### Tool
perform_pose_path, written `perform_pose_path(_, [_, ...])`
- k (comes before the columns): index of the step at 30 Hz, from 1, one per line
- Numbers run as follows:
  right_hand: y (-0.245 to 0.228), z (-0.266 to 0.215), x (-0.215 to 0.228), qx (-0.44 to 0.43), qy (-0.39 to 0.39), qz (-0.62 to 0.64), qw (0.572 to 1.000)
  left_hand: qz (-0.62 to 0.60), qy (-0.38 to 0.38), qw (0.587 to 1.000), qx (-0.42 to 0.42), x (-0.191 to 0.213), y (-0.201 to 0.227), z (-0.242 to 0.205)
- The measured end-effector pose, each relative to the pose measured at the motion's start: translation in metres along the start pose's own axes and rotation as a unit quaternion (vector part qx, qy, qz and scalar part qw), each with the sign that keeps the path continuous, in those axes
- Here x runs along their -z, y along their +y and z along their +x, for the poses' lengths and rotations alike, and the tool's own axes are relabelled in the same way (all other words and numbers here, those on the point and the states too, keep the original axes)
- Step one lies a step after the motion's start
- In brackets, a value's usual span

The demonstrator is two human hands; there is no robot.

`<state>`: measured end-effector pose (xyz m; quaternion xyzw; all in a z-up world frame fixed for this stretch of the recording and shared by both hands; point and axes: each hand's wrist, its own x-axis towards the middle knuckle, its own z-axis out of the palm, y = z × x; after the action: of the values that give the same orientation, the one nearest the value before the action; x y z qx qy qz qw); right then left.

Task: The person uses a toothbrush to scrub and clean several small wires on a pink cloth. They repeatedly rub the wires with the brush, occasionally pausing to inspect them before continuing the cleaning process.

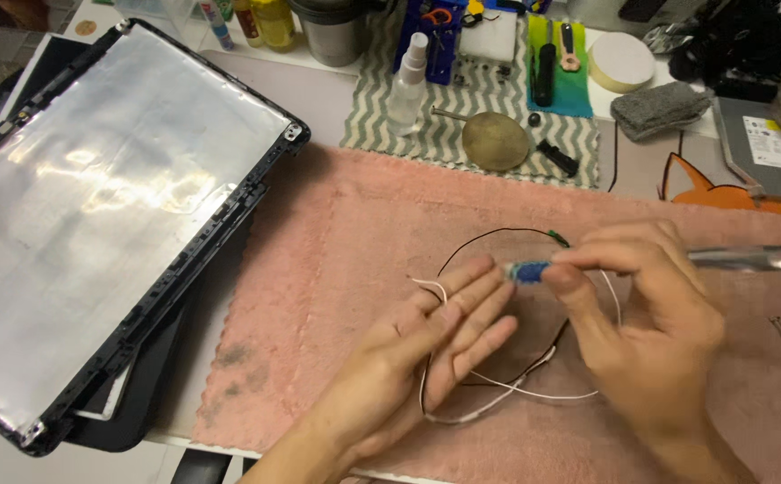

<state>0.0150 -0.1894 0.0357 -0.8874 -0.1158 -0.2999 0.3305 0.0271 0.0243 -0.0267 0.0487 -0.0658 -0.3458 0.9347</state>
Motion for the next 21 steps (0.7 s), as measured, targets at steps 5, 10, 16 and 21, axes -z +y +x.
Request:
perform_pose_path(5, [-0.043,-0.023,-0.014,-0.089,-0.037,0.072,0.993,0.099,0.118,0.988,0.006,-0.002,0.005,0.008])
perform_pose_path(10, [-0.049,-0.043,-0.038,-0.034,-0.077,0.074,0.994,0.101,0.165,0.981,0.005,-0.015,0.002,0.006])
perform_pose_path(16, [-0.050,-0.045,-0.029,-0.069,-0.108,0.055,0.990,0.084,0.154,0.982,-0.065,-0.005,0.000,0.005])
perform_pose_path(21, [-0.042,-0.052,-0.016,-0.114,-0.187,0.070,0.973,0.017,0.280,0.955,-0.095,0.001,0.003,0.007])
